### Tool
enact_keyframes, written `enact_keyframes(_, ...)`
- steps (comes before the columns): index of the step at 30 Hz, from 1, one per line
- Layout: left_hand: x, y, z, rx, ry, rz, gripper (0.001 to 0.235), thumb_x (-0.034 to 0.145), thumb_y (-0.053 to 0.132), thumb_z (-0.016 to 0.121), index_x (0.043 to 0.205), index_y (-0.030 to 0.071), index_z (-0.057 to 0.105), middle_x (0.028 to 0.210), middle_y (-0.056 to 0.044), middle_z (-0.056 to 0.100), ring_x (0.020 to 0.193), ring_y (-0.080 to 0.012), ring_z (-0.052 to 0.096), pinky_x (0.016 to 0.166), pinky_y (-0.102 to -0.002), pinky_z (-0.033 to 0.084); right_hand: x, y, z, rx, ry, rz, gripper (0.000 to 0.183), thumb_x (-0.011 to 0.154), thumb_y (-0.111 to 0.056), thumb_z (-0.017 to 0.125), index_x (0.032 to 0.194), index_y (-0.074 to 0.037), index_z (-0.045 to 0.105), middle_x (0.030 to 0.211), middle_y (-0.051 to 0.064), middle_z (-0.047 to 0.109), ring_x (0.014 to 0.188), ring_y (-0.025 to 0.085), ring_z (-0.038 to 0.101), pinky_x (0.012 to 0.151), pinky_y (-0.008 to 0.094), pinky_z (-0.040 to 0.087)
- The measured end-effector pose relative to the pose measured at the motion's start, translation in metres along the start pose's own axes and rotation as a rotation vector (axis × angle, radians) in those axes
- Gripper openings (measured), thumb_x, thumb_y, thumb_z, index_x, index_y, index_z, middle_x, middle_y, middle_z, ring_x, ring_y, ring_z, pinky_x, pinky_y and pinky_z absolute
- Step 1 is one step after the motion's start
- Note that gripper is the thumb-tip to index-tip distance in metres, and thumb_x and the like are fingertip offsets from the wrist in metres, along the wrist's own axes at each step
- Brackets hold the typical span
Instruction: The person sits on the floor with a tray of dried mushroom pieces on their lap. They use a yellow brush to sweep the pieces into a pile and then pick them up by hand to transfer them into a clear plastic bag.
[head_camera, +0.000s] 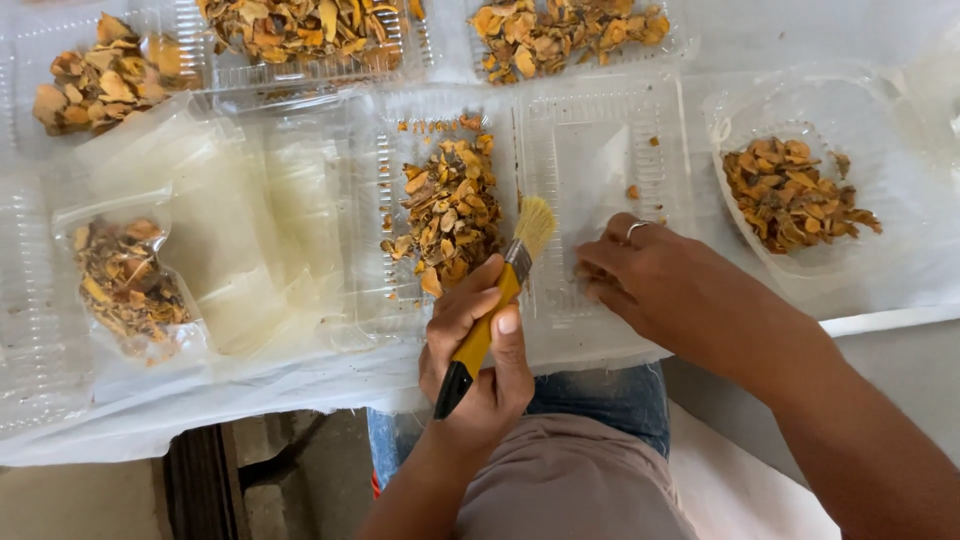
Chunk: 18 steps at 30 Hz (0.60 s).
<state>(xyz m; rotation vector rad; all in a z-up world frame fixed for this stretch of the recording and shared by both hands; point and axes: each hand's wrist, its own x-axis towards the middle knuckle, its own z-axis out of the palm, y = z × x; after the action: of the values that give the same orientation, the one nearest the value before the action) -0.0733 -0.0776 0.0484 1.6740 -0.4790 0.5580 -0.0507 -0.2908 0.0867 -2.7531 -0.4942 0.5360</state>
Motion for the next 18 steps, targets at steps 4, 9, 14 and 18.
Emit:
enact_keyframes(4,0.002,0.0,-0.001,0.038,-0.002,0.014,0.017,0.108,0.016,0.054,0.116,0.001,0.05,0.127,-0.024,0.065,0.12,-0.038,0.071,0.103,-0.043,0.063,0.004,-0.001,0.004,0.075,0.119,-0.168,0.023,0.101,-0.017,0.054,0.114,-0.012,0.072,0.106,0.009,0.064,0.094,0.03,0.067,0.081,0.045,0.053)
enact_keyframes(9,0.0,0.0,-0.002,0.048,0.007,0.031,0.017,0.107,0.015,0.054,0.114,0.0,0.051,0.125,-0.025,0.066,0.116,-0.0384,0.073,0.099,-0.042,0.063,0.006,0.004,0.009,0.087,0.13,-0.194,0.015,0.1,-0.015,0.057,0.106,-0.009,0.069,0.099,0.009,0.065,0.093,0.029,0.066,0.08,0.044,0.052)
enact_keyframes(14,-0.004,0.004,-0.008,-0.065,0.075,0.017,0.017,0.107,0.015,0.056,0.115,0.001,0.051,0.123,-0.028,0.067,0.117,-0.0345,0.072,0.099,-0.037,0.066,-0.004,-0.006,-0.003,0.38,0.509,0.042,0.01,0.091,-0.015,0.077,0.1,-0.011,0.076,0.094,0.003,0.077,0.079,0.014,0.075,0.075,0.03,0.06)
enact_keyframes(18,-0.01,0.005,0.006,-0.43,0.295,0.049,0.016,0.107,0.013,0.063,0.117,0.003,0.055,0.121,-0.029,0.067,0.109,-0.032,0.075,0.082,-0.035,0.071,-0.009,-0.012,0.004,0.801,0.633,0.175,0.014,0.09,-0.013,0.078,0.101,-0.005,0.076,0.094,0.008,0.078,0.078,0.013,0.075,0.072,0.025,0.066)
